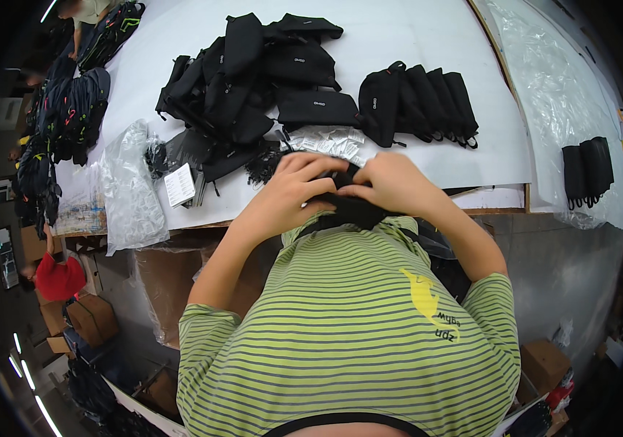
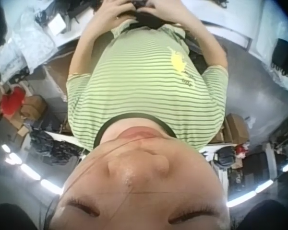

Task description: Inspecting and packaging small black pouches or accessory bags into organized stacks.

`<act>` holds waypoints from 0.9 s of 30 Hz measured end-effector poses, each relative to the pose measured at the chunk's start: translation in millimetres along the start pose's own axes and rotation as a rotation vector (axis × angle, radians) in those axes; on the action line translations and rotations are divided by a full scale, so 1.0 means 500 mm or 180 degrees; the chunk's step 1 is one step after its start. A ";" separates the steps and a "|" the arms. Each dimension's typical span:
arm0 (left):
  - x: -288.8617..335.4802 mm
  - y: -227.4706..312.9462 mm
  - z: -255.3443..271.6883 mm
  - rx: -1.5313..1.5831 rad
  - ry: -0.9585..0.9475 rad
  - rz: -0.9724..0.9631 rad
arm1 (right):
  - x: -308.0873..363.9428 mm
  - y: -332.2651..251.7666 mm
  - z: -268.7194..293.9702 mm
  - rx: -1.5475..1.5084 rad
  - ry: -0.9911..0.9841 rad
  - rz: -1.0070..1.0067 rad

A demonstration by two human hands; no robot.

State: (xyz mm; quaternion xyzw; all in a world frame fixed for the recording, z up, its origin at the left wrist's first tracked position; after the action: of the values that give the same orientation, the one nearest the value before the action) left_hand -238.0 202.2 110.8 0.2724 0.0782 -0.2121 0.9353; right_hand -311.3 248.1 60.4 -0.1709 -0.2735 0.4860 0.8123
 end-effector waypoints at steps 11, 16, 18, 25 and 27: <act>0.109 -0.470 -0.242 0.1391 0.1300 0.2020 | 0.065 0.034 -0.015 -0.0746 -0.0295 -0.0058; 0.035 -0.412 -0.266 -0.0789 0.0914 0.1415 | 0.096 0.047 0.012 -0.0515 0.0207 0.0101; 0.048 -0.428 -0.250 -0.0698 0.0976 0.1712 | 0.105 0.054 0.019 -0.0353 0.0299 0.0039; 0.003 -0.235 0.006 0.1198 0.2874 0.1099 | 0.099 0.062 0.057 0.0443 0.1045 0.0152; -0.040 -0.123 0.038 0.0099 0.2108 0.0220 | 0.094 0.031 0.070 0.0499 0.1131 0.0359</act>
State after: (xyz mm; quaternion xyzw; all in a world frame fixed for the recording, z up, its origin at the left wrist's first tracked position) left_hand -282.4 152.2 102.7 0.3433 0.3654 -0.0814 0.8614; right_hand -326.0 297.2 92.7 -0.2053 -0.0771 0.5127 0.8301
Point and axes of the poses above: each hand's wrist, its own x-axis away from the middle knuckle, its own z-axis out of the back of the hand, y = z × x, the point moved 10 cm from there along -x, towards the middle knuckle, and after that the axes turned 14 degrees about -z, right-handed, at the moved point
